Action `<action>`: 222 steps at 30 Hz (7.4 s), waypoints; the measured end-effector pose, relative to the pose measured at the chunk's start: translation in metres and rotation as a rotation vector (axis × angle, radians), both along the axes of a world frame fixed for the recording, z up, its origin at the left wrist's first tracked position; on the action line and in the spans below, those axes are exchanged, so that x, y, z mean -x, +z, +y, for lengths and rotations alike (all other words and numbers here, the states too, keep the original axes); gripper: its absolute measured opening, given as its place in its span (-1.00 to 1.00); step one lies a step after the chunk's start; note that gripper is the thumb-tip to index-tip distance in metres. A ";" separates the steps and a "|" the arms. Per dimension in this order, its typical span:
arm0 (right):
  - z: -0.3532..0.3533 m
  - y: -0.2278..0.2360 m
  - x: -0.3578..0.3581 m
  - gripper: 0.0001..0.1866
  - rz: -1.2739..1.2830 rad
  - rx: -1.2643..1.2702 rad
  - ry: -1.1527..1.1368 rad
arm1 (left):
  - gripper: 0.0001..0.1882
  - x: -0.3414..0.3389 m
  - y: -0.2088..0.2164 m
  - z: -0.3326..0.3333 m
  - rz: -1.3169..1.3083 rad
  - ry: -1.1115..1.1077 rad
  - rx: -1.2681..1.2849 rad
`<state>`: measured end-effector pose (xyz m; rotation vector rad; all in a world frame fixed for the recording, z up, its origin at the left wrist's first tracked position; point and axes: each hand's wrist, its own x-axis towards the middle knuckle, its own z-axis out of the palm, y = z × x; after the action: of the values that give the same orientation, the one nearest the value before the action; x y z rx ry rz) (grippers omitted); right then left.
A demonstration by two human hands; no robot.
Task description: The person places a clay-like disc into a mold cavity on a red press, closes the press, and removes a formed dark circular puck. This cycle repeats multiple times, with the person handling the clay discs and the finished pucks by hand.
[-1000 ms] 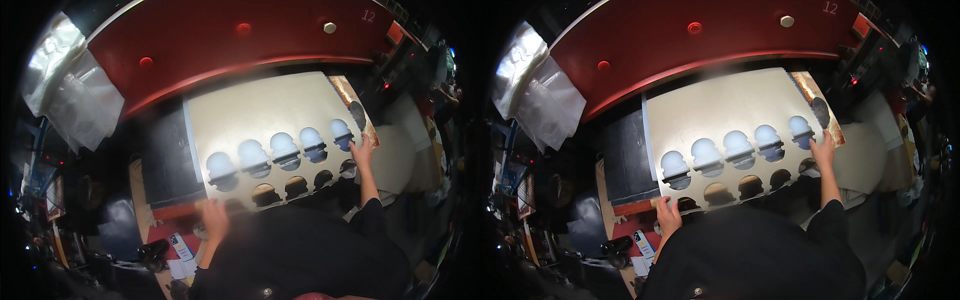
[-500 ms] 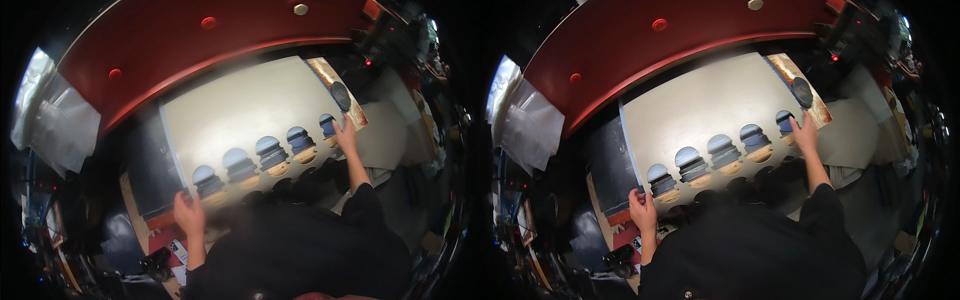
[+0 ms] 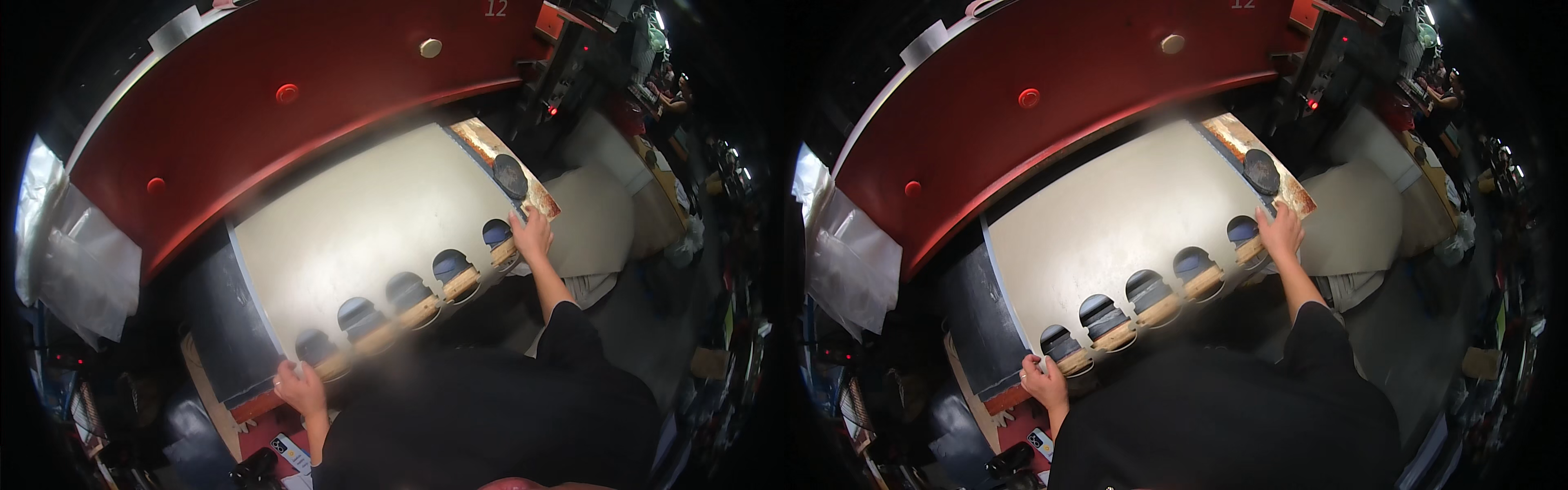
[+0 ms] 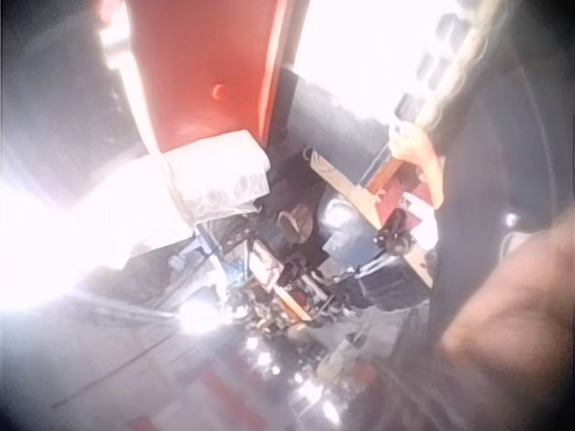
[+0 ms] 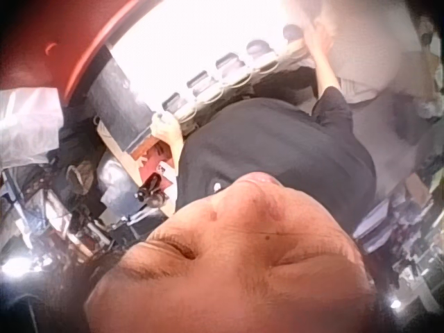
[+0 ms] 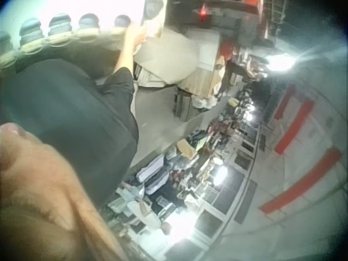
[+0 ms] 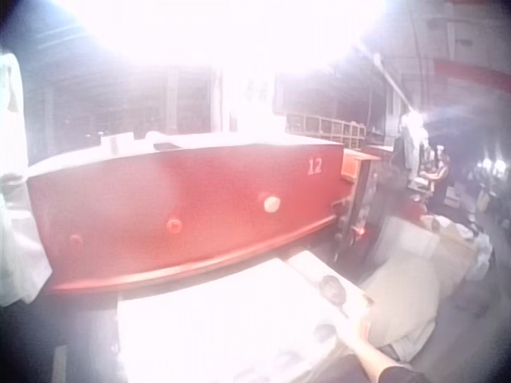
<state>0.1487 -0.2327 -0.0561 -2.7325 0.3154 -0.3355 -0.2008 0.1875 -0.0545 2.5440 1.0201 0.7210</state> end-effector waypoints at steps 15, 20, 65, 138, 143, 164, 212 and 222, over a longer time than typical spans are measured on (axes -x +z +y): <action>-0.031 -0.064 -0.190 -0.09 -0.033 0.101 0.413 | -0.27 -0.038 0.022 0.004 0.166 -0.121 -0.101; -0.031 -0.054 -0.185 -0.19 -0.056 0.080 0.431 | -0.30 -0.037 0.017 0.007 0.081 -0.032 -0.064; 0.393 0.065 0.137 -0.06 0.056 -0.094 1.331 | -0.42 -0.031 0.015 0.009 0.069 -0.075 -0.070; 0.227 0.014 0.069 -0.53 -0.424 -0.053 1.068 | -0.57 -0.064 -0.021 0.051 -0.186 -0.004 -0.312; 0.266 0.004 0.004 -0.57 -0.423 -0.200 1.073 | -0.57 -0.121 -0.022 0.092 -0.110 0.036 -0.297; 0.200 0.112 -0.201 -0.67 -0.315 -0.268 0.582 | -0.57 -0.237 -0.019 0.178 -0.024 0.033 -0.254; 0.369 0.059 0.067 -0.18 0.122 -0.772 1.285 | -0.40 -0.018 -0.011 0.013 0.123 -0.075 -0.265; 0.309 0.043 0.069 -0.21 -0.141 -0.143 1.153 | -0.44 -0.020 -0.005 0.014 0.112 -0.085 -0.249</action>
<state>0.0798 0.0763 -0.0136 -2.2619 -1.1686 -0.1494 -0.1805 0.2015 -0.0597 2.8510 0.8987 0.7291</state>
